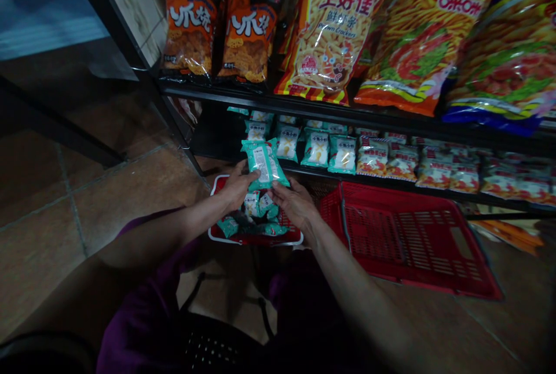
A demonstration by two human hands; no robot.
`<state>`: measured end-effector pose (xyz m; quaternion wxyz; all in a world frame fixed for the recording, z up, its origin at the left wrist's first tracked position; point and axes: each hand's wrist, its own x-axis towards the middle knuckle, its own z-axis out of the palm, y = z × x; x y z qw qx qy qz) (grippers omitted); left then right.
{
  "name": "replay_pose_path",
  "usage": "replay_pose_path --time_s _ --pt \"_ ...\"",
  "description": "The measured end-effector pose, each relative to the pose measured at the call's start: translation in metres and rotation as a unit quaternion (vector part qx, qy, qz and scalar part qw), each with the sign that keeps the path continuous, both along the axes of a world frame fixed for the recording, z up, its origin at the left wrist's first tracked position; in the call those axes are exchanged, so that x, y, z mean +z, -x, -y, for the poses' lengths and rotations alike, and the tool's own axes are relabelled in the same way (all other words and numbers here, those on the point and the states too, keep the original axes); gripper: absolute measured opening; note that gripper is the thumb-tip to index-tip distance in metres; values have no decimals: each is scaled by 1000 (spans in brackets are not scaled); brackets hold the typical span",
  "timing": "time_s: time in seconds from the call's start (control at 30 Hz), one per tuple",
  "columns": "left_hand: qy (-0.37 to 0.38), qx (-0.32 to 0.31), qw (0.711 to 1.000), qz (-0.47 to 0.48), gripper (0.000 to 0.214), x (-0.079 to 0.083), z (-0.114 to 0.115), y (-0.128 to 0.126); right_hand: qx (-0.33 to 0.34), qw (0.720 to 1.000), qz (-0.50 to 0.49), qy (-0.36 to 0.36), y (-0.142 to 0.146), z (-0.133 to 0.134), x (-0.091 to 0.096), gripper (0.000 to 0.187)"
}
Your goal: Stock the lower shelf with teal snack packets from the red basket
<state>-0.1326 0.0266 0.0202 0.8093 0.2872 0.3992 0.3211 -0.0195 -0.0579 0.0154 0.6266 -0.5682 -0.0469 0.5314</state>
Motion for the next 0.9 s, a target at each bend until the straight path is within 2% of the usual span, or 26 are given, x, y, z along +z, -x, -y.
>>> replay_pose_path --time_s 0.2,0.4,0.6,0.8,0.9 --pt "-1 -39 999 -6 30 1 -3 1 11 999 33 -10 3 1 -4 41" --pt "-20 -1 1000 -10 43 4 -10 2 36 993 111 -3 6 3 -6 43" --pt "-18 34 999 4 46 -1 -17 1 73 986 150 -1 9 4 -7 44" --pt "-37 41 998 3 45 -2 -17 0 34 994 102 4 14 4 0 40" --pt "-55 35 998 -3 46 -1 -14 0 45 994 99 9 14 3 3 40"
